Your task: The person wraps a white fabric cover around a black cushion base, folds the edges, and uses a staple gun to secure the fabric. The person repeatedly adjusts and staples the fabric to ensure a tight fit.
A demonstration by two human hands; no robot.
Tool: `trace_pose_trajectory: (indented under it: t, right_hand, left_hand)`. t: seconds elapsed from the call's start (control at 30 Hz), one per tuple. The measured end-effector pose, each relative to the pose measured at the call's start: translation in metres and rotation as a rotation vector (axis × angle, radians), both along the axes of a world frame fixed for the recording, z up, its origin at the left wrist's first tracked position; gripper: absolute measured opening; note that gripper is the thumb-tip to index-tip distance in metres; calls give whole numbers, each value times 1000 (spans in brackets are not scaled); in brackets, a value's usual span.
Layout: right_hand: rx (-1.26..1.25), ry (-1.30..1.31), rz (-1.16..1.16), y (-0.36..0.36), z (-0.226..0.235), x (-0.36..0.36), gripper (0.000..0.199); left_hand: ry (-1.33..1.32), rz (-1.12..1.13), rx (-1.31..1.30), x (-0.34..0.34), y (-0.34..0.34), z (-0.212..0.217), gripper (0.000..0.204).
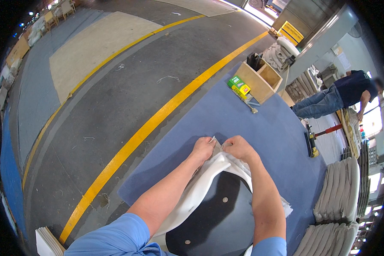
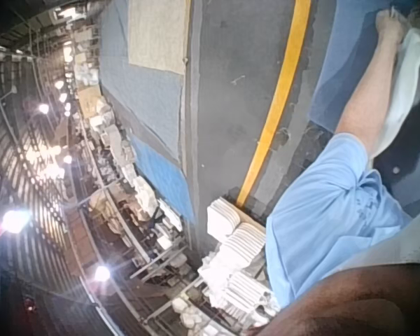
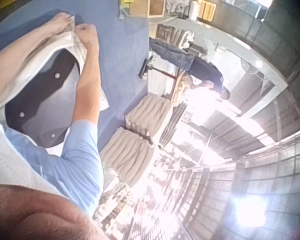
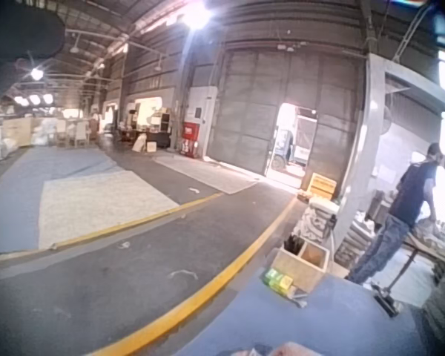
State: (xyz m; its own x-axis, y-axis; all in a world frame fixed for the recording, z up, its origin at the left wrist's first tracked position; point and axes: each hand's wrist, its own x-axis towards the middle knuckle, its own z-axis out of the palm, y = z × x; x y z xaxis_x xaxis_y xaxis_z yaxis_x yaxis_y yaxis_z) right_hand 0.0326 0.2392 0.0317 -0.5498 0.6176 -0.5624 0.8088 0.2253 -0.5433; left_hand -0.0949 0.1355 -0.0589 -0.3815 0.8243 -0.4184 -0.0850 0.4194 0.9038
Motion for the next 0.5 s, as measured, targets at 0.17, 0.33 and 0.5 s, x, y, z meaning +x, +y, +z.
trace_pose_trajectory:
  t: [0.17, 0.33, 0.5]
  right_hand:
    - [-4, -8, 13, 1, -1, 0, 30]
    - [96, -101, 86, 1, 4, -8, 42]
    - [177, -118, 113, -1, -1, -8, 41]
  left_hand:
    - [12, -23, -12, 1, -2, 6, 31]
    - [-11, 8, 8, -1, -3, 8, 31]
    - [-31, 32, 69, 1, -6, 3, 30]
